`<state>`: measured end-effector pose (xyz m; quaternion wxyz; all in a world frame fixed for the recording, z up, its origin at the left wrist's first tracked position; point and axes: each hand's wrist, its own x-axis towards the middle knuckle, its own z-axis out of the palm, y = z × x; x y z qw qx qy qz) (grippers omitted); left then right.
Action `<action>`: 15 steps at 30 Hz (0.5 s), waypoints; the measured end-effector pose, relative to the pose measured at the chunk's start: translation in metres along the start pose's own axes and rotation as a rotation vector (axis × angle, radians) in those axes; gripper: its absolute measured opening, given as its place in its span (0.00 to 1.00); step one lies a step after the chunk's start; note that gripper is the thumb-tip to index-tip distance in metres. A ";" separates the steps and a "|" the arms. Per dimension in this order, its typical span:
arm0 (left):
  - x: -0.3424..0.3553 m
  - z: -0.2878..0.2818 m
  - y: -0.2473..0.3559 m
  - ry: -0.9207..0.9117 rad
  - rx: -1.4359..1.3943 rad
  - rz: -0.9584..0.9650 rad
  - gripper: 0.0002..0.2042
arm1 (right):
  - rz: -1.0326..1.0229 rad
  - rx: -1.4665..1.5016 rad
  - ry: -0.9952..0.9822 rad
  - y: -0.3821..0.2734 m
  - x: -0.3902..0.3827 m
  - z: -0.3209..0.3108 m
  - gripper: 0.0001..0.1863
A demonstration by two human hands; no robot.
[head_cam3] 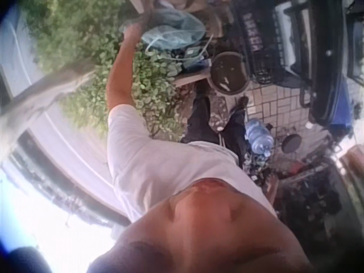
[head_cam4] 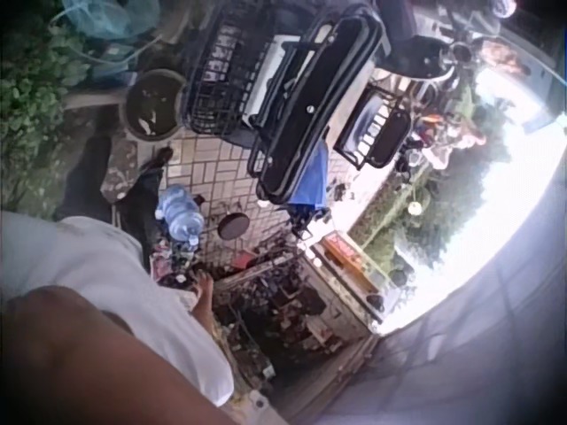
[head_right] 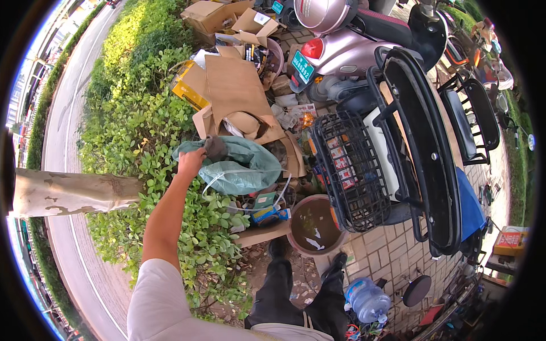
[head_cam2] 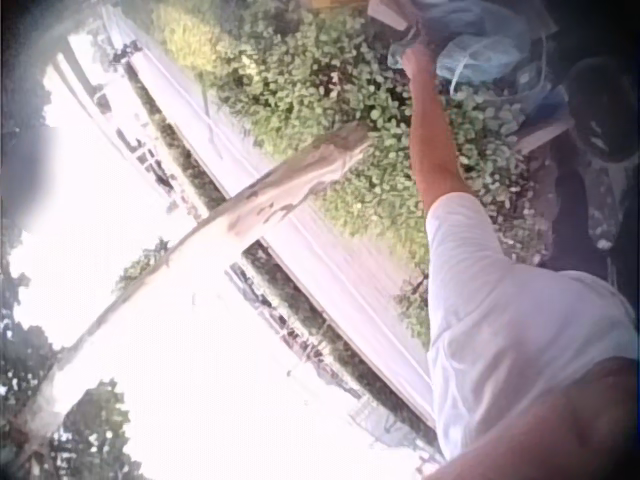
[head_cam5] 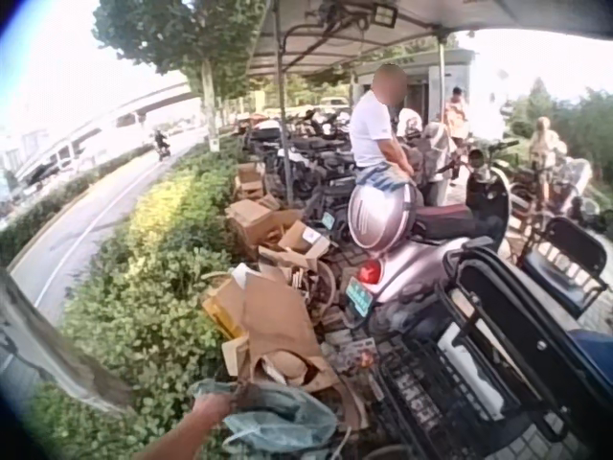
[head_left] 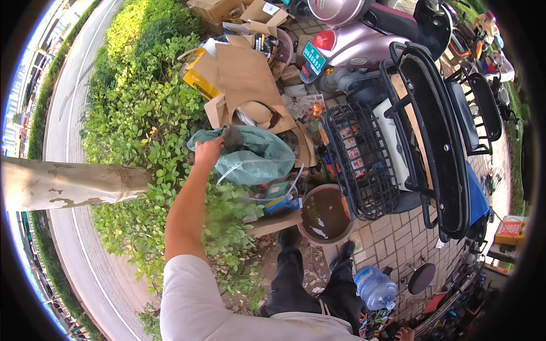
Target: The person sprays lubricant onto the rear suspension of an electric scooter, then retrieves a wrench and a glove from a cluttered area. They put on the glove, use the wrench on a scooter part, and move scooters around the paved outdoor workspace.
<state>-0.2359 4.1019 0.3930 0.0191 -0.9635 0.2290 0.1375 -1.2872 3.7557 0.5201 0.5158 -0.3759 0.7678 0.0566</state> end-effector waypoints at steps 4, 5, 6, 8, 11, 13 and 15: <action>-0.016 -0.015 -0.014 -0.133 -0.128 0.115 0.08 | 0.073 -0.308 0.110 -0.073 -0.024 0.063 0.12; -0.019 -0.011 -0.020 -0.181 -0.180 0.119 0.08 | 0.087 -0.346 0.121 -0.091 -0.033 0.069 0.09; -0.020 -0.009 -0.025 -0.237 -0.221 0.133 0.08 | 0.102 -0.324 0.156 -0.097 -0.032 0.069 0.12; -0.020 -0.012 -0.019 -0.302 -0.209 0.156 0.09 | 0.051 -0.287 0.112 -0.100 -0.037 0.069 0.12; -0.013 0.002 -0.030 -0.442 -0.112 0.115 0.12 | -0.006 -0.325 0.122 -0.108 -0.045 0.075 0.11; -0.007 0.003 -0.029 -0.605 0.052 0.066 0.13 | -0.003 -0.321 0.131 -0.106 -0.047 0.074 0.11; -0.006 0.001 -0.025 -0.492 0.086 -0.067 0.15 | 0.013 -0.328 0.133 -0.106 -0.051 0.078 0.10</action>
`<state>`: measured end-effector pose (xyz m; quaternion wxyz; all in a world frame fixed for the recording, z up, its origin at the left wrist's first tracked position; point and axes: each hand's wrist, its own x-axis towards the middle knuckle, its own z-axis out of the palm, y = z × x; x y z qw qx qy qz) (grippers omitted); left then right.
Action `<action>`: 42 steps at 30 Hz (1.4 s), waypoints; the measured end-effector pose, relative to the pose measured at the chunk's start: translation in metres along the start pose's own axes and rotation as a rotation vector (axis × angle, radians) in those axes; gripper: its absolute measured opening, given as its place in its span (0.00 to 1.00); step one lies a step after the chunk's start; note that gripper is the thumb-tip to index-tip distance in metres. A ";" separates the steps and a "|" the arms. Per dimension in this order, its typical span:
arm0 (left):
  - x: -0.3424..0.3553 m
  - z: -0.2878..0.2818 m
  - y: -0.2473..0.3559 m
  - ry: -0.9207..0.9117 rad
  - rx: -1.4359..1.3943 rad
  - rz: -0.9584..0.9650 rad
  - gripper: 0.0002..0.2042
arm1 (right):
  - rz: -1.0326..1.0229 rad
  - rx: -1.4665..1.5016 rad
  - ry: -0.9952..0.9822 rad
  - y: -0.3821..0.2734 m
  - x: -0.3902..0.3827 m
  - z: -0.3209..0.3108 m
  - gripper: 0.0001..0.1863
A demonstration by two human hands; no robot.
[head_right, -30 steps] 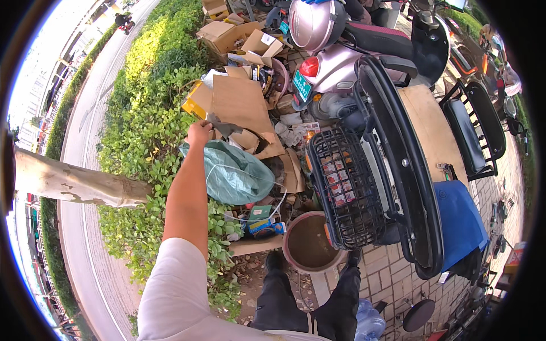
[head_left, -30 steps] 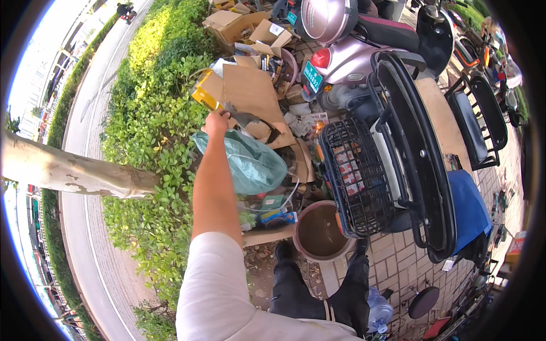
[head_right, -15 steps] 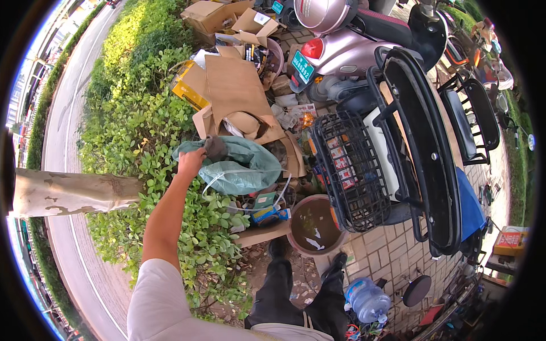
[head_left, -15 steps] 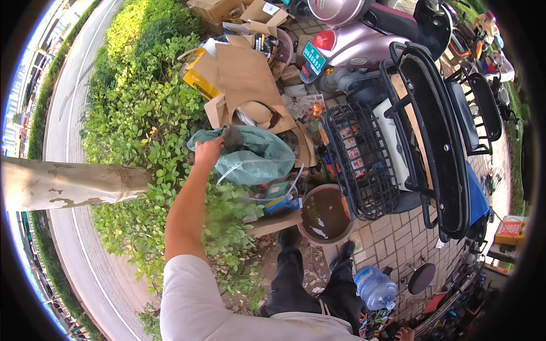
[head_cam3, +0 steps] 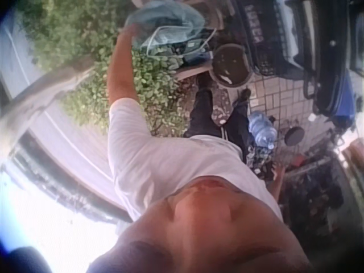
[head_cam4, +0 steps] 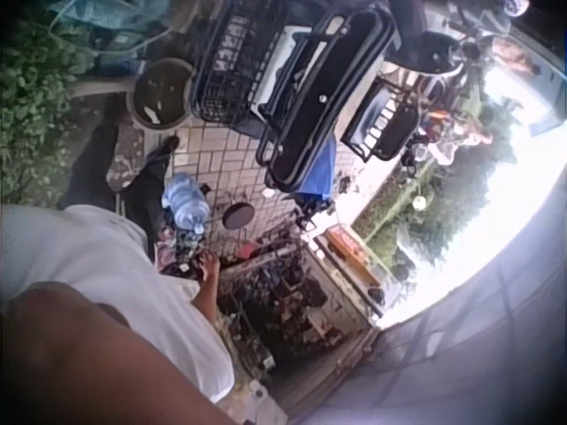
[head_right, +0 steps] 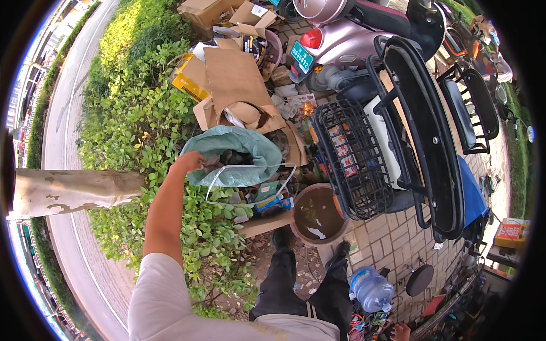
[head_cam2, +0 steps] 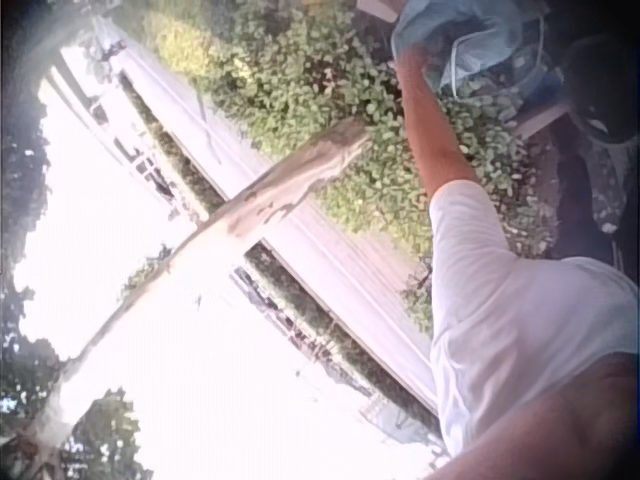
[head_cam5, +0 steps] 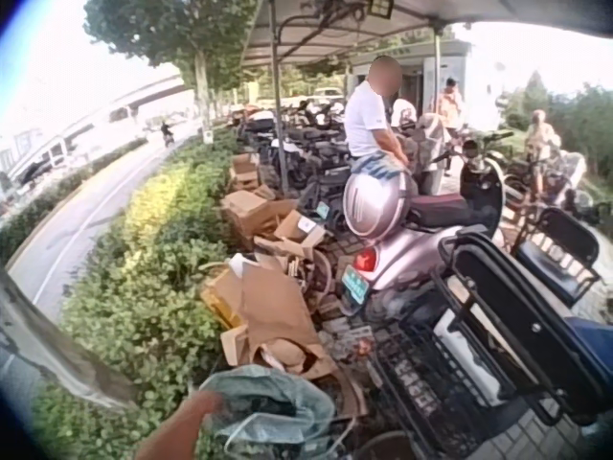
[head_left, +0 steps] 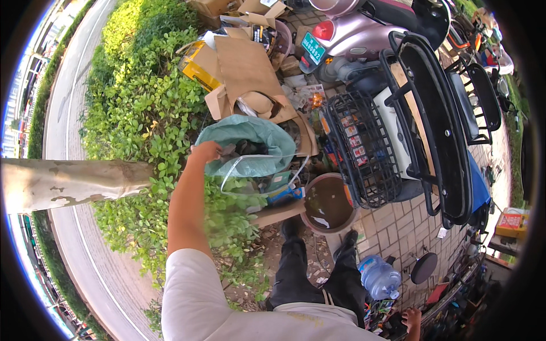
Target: The person sprays lubricant onto the rear suspension of an electric scooter, then retrieves a wrench and a glove from a cluttered area. They put on the glove, use the wrench on a scooter part, and move scooters around the paved outdoor workspace.
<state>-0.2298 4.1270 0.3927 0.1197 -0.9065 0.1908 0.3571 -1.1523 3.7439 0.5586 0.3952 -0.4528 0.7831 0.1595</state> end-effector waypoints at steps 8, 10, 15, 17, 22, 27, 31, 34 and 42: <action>0.025 0.047 -0.038 0.407 -0.612 -0.726 0.40 | 0.070 0.041 -0.004 0.039 -0.003 -0.004 0.11; 0.042 0.084 -0.048 0.359 -0.778 -0.831 0.43 | 0.117 0.026 0.038 0.038 -0.001 -0.004 0.14; 0.063 0.171 -0.074 0.527 -0.851 -0.590 0.25 | 0.194 -0.008 0.062 0.043 0.036 -0.030 0.16; 0.061 0.164 -0.064 0.656 -0.864 -0.563 0.22 | 0.203 0.097 -0.013 0.071 0.056 -0.044 0.16; 0.028 0.041 -0.107 0.999 -1.384 -0.667 0.13 | 0.204 0.337 -0.223 0.100 0.077 -0.071 0.15; -0.040 0.024 -0.130 0.863 -1.636 -0.602 0.23 | -0.059 0.445 -0.200 0.039 0.084 -0.022 0.07; -0.102 0.089 -0.017 0.674 -1.284 -0.477 0.11 | -0.121 0.269 -0.020 0.068 0.088 -0.012 0.10; -0.159 0.160 0.108 0.432 -1.360 -0.555 0.07 | -0.190 0.343 -0.018 0.159 0.155 0.006 0.10; -0.272 0.249 0.426 -0.187 -0.907 0.042 0.09 | 0.171 0.590 -0.113 0.188 0.196 -0.093 0.09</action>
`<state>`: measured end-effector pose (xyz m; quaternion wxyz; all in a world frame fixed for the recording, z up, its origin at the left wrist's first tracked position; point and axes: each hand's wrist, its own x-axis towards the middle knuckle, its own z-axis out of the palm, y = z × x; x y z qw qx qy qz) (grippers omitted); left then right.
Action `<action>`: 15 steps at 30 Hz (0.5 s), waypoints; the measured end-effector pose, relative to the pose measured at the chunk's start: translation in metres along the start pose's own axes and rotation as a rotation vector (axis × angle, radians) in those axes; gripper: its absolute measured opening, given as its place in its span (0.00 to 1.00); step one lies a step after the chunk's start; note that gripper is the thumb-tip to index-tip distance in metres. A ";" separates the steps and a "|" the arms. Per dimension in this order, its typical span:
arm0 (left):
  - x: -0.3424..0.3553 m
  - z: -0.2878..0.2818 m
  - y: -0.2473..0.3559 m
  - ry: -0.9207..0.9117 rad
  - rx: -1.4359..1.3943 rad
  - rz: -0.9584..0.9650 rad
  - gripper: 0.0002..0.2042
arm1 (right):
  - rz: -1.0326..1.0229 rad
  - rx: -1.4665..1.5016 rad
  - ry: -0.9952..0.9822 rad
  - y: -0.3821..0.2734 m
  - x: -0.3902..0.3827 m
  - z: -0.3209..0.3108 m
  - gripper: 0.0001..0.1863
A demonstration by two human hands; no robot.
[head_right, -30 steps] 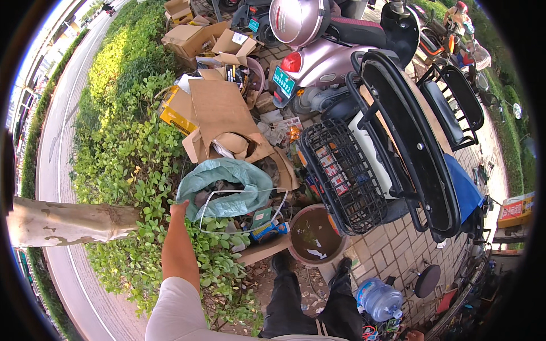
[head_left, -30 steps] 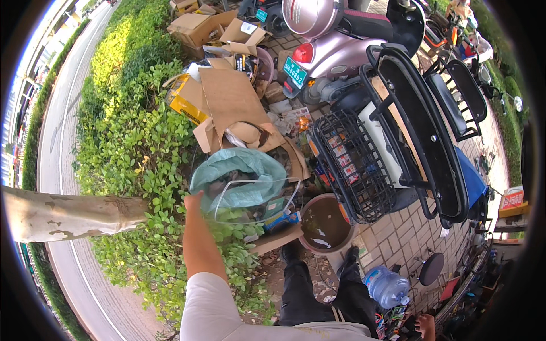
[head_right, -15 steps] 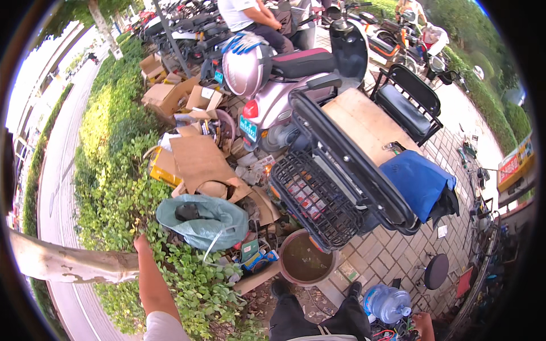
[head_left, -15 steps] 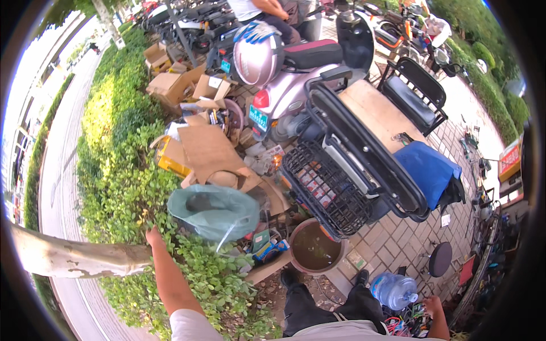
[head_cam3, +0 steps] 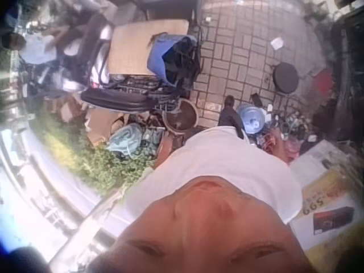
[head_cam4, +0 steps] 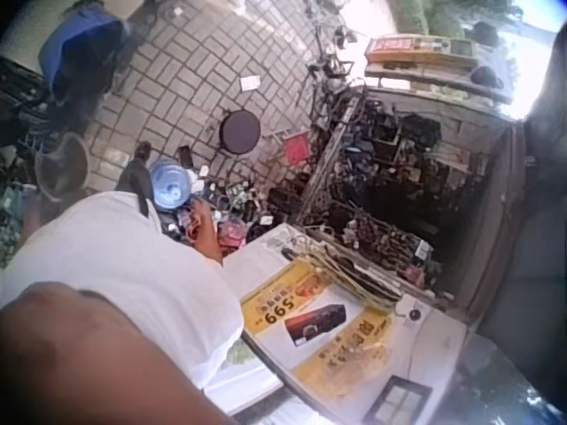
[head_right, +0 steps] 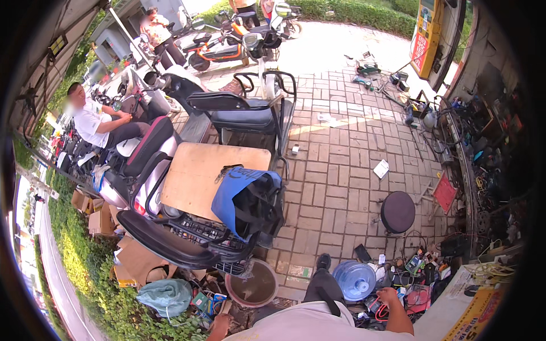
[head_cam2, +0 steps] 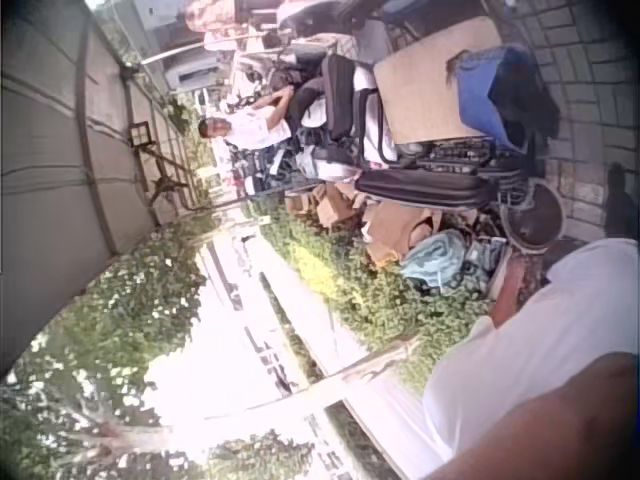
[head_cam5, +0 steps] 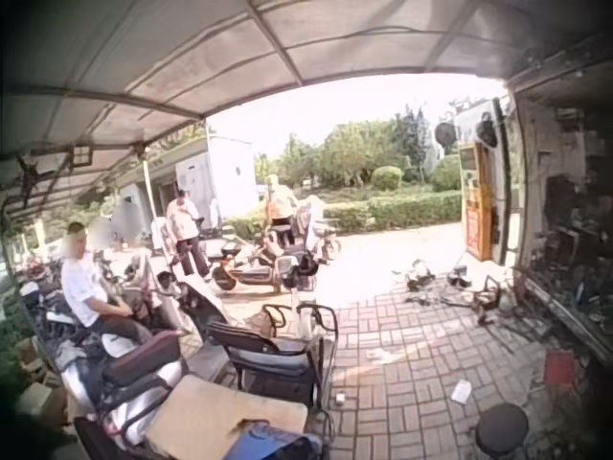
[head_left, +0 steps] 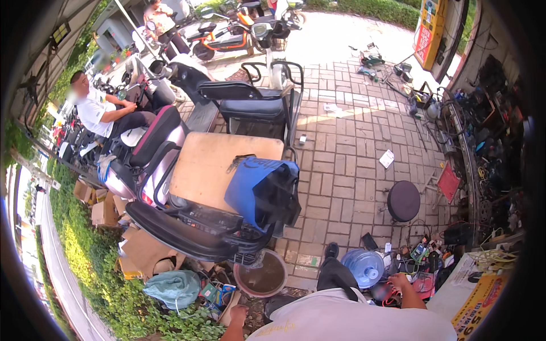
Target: The person sprays lubricant onto the rear suspension of an electric scooter, then retrieves a wrench and a glove from a cluttered area. They put on the glove, use the wrench on a scooter part, and move scooters around the paved outdoor workspace.
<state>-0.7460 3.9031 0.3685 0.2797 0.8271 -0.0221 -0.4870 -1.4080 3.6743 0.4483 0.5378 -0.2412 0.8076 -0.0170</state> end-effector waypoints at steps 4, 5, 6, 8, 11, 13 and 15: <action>-0.127 0.156 0.274 -0.357 0.052 0.257 0.11 | -0.111 0.280 0.033 -0.048 0.044 -0.072 0.12; -0.143 0.186 0.313 -0.488 -0.100 0.213 0.11 | -0.149 0.385 0.020 -0.073 0.053 -0.084 0.17; -0.157 0.216 0.347 -0.614 -0.242 0.200 0.13 | -0.247 0.558 -0.052 -0.126 0.048 -0.092 0.23; -0.193 0.279 0.438 -0.877 -0.515 0.248 0.19 | -0.509 1.108 -0.461 -0.246 0.022 -0.094 0.34; -0.233 0.359 0.547 -1.288 -0.810 0.175 0.30 | -0.650 1.504 -1.064 -0.388 -0.037 -0.095 0.46; -0.243 0.392 0.595 -1.443 -0.895 0.157 0.34 | -0.723 1.453 -1.180 -0.447 -0.047 -0.103 0.47; -0.236 0.425 0.637 -1.504 -0.957 0.184 0.36 | -0.745 1.419 -1.301 -0.501 -0.040 -0.107 0.46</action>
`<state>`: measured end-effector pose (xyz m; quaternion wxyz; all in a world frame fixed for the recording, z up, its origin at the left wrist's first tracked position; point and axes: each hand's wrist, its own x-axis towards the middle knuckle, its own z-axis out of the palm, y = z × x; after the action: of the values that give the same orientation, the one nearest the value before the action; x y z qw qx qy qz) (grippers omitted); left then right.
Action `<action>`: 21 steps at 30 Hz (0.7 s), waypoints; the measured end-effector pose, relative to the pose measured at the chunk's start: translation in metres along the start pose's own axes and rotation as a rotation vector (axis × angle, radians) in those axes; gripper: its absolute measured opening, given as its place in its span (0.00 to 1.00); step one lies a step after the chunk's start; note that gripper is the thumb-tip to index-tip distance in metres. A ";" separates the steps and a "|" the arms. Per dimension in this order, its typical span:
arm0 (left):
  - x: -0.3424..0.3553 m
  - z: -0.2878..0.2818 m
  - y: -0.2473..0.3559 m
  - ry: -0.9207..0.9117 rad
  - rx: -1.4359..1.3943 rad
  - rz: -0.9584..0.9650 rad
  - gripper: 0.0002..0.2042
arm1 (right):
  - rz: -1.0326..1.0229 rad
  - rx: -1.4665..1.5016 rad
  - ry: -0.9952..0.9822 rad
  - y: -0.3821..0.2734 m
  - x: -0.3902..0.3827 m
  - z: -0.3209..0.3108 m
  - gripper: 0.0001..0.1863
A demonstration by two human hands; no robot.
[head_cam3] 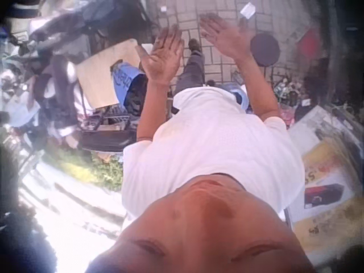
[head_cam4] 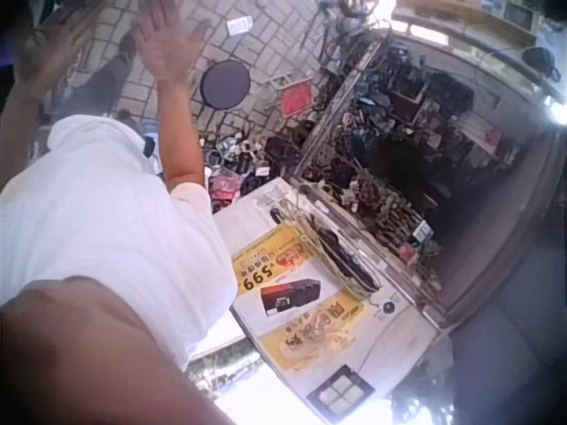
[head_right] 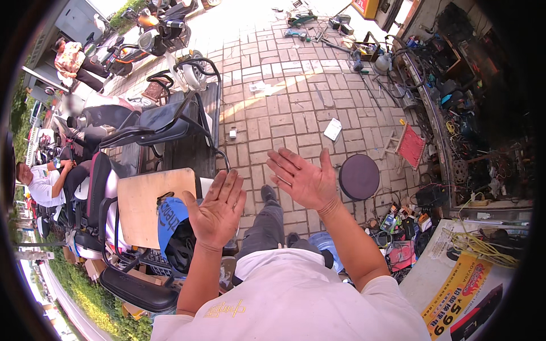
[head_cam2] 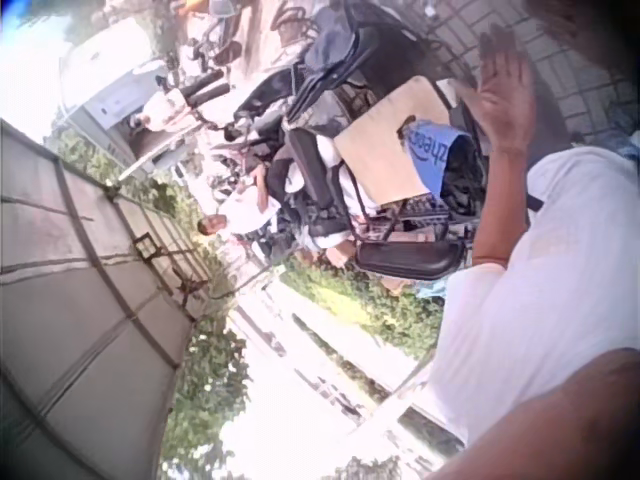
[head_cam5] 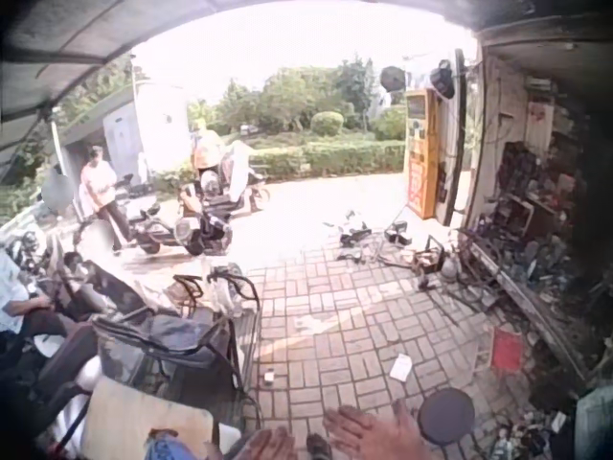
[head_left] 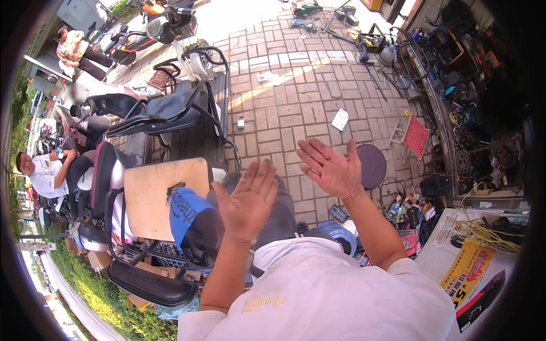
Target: The person sprays lubricant onto the rear suspension of an electric scooter, then retrieves a wrench and a glove from a cluttered area. They put on the glove, use the wrench on a scooter part, and move scooters around the paved outdoor workspace.
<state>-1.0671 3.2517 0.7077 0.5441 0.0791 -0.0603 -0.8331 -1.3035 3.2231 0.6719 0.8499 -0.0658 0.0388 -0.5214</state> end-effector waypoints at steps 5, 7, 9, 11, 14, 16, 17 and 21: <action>0.134 -0.004 0.007 0.007 0.873 0.341 0.33 | 0.068 0.085 0.145 -0.021 0.138 -0.053 0.35; 0.200 -0.055 0.016 -0.224 1.980 0.412 0.30 | 0.157 -0.049 0.499 -0.006 0.197 -0.074 0.28; 0.252 -0.116 0.034 -0.132 1.994 0.471 0.29 | 0.190 -0.335 0.492 -0.022 0.239 -0.101 0.24; 0.301 -0.154 0.059 0.132 1.944 0.093 0.29 | 0.159 -0.503 0.445 -0.074 0.266 -0.074 0.24; 0.387 -0.202 0.077 0.873 0.856 -0.283 0.29 | -0.189 -0.994 0.416 -0.128 0.319 -0.033 0.22; 0.462 -0.143 0.064 0.601 0.420 -0.449 0.29 | -0.648 -1.469 0.294 -0.161 0.364 -0.044 0.21; 0.492 -0.109 0.060 0.475 0.193 -0.543 0.29 | -0.705 -1.633 0.271 -0.176 0.380 -0.073 0.21; 0.621 -0.077 0.068 0.269 0.425 -0.528 0.25 | -0.352 -2.041 0.552 -0.299 0.405 -0.250 0.20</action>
<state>-1.2363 2.6542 0.6040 0.2847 0.3123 -0.1376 -0.8958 -1.4167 2.7103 0.4710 0.2676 -0.6297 0.6373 -0.3545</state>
